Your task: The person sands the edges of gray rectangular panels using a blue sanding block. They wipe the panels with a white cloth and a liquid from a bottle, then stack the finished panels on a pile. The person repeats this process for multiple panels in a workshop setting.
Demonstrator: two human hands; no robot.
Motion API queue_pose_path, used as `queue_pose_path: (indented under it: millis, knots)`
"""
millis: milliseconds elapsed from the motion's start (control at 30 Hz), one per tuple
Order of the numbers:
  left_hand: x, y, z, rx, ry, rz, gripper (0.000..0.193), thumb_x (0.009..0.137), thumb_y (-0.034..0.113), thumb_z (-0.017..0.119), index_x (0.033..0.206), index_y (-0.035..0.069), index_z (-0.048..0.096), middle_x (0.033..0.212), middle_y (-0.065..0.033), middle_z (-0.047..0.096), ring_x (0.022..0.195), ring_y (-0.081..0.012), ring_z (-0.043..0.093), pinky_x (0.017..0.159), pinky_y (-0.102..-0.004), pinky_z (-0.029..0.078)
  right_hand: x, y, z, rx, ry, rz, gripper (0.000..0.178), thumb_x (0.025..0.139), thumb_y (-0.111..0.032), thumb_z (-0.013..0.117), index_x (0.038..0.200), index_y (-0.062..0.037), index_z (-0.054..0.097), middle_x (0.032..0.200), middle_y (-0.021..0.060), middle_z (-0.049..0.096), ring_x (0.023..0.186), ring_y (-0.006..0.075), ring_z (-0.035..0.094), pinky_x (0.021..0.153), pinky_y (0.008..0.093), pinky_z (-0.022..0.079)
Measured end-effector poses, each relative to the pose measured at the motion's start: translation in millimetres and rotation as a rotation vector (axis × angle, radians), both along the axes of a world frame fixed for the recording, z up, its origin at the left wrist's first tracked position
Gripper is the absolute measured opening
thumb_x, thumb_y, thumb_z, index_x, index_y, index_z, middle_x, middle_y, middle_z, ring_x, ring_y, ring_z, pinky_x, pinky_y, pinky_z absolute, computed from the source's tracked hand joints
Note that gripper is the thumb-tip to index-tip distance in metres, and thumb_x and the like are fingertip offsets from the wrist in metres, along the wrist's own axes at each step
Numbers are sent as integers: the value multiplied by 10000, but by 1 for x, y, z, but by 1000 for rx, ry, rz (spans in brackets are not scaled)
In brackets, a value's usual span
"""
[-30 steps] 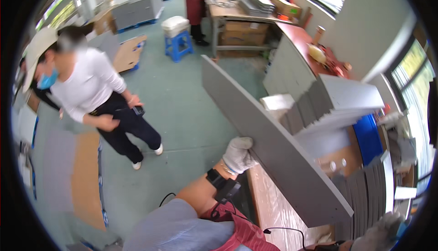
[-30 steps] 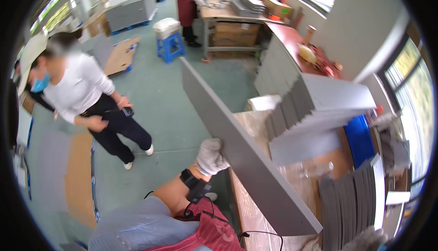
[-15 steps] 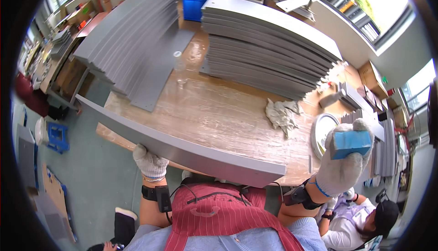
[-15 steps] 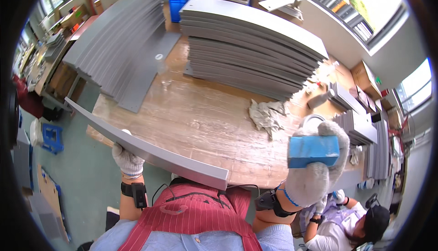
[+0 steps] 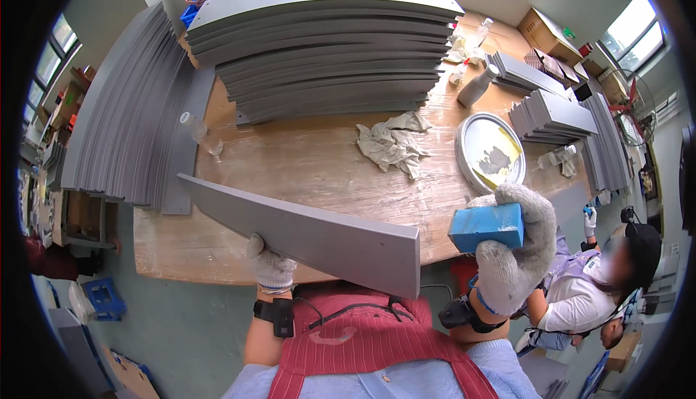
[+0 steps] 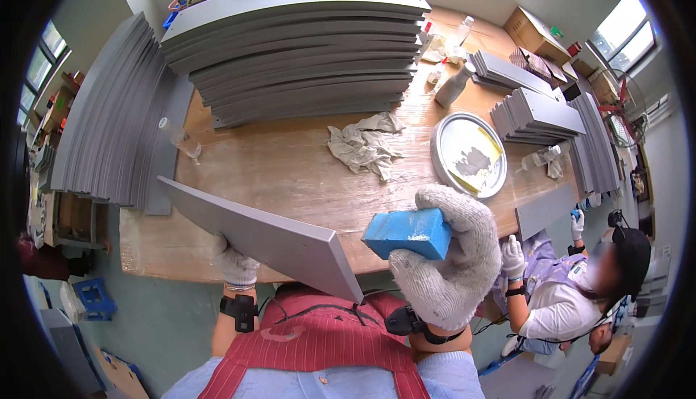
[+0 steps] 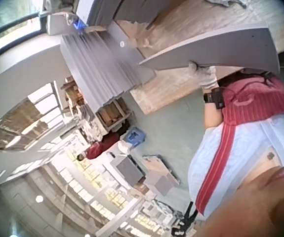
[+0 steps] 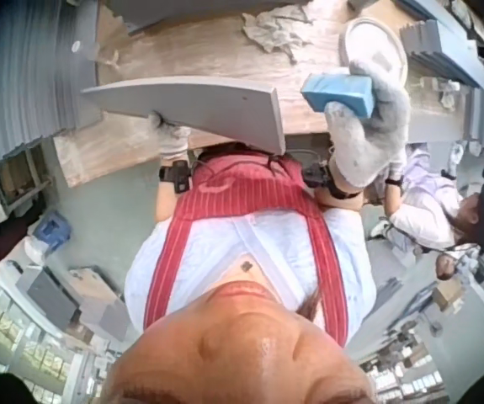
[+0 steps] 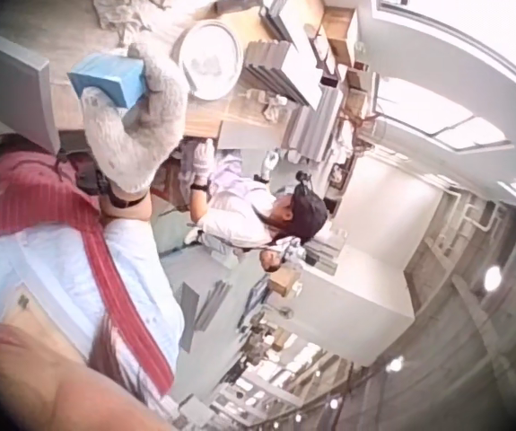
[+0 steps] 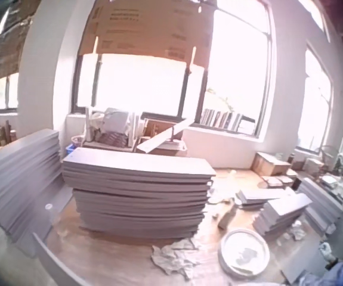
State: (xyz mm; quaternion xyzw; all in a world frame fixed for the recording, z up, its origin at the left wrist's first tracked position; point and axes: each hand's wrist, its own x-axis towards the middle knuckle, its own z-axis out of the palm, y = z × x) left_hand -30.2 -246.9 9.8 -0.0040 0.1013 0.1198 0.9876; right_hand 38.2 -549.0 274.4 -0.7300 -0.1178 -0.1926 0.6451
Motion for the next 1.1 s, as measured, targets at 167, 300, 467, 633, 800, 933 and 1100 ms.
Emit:
queue_pose_path:
  millis: [167, 300, 467, 633, 800, 933, 1100]
  knots:
    - [12, -10, -4, 11, -35, -49, 375, 897, 218, 675, 1216, 23, 638, 1198, -135, 695, 1059, -286, 676, 859, -444, 579, 7, 7, -2, -94, -37, 30, 558, 634, -59, 826, 1155, 18, 640, 1088, 111, 641, 997, 194, 629, 881, 330, 504]
    - [11, -10, -9, 50, 32, -77, 345, 920, 248, 640, 1204, 53, 635, 1141, -131, 705, 707, -201, 684, 341, -302, 442, 11, 17, 2, -202, -73, 32, 541, 637, -35, 814, 1148, 17, 644, 1063, 122, 660, 971, 204, 641, 883, 337, 503]
    - [14, -3, -14, 29, -145, -80, 354, 906, 243, 676, 1190, 33, 651, 1196, -128, 695, 979, -264, 683, 744, -406, 548, 15, 17, 2, -225, -103, 76, 542, 635, -39, 825, 1145, 13, 648, 1048, 135, 683, 947, 217, 666, 859, 339, 520]
    - [16, -3, -19, 75, 12, 68, 394, 903, 238, 691, 1226, 20, 638, 1244, -140, 676, 1123, -289, 655, 964, -464, 539, 19, 24, -1, -250, -130, 138, 544, 656, -53, 832, 1159, 19, 639, 1057, 152, 691, 934, 215, 680, 822, 340, 539]
    - [18, 5, -23, 57, -119, -16, 394, 903, 224, 689, 1230, 10, 634, 1261, -145, 667, 1160, -304, 634, 1025, -485, 500, 32, 23, -9, -259, -94, 62, 526, 685, -44, 821, 1172, 18, 631, 1023, 135, 688, 923, 194, 677, 818, 320, 538]
    - [21, 4, -26, 34, -43, 42, 394, 906, 220, 684, 1228, 0, 631, 1263, -149, 665, 1164, -315, 630, 1036, -490, 493, 32, 23, -9, -77, -105, 93, 510, 710, -29, 812, 1183, 18, 627, 1018, 115, 679, 909, 173, 666, 798, 302, 537]
    - [21, 7, -16, 30, -79, 14, 411, 907, 221, 683, 1246, -2, 618, 1261, -153, 664, 1180, -317, 620, 1087, -494, 449, 43, 26, -14, -243, -78, 126, 522, 719, -17, 823, 1198, 19, 619, 1049, 109, 667, 909, 155, 644, 790, 299, 534]
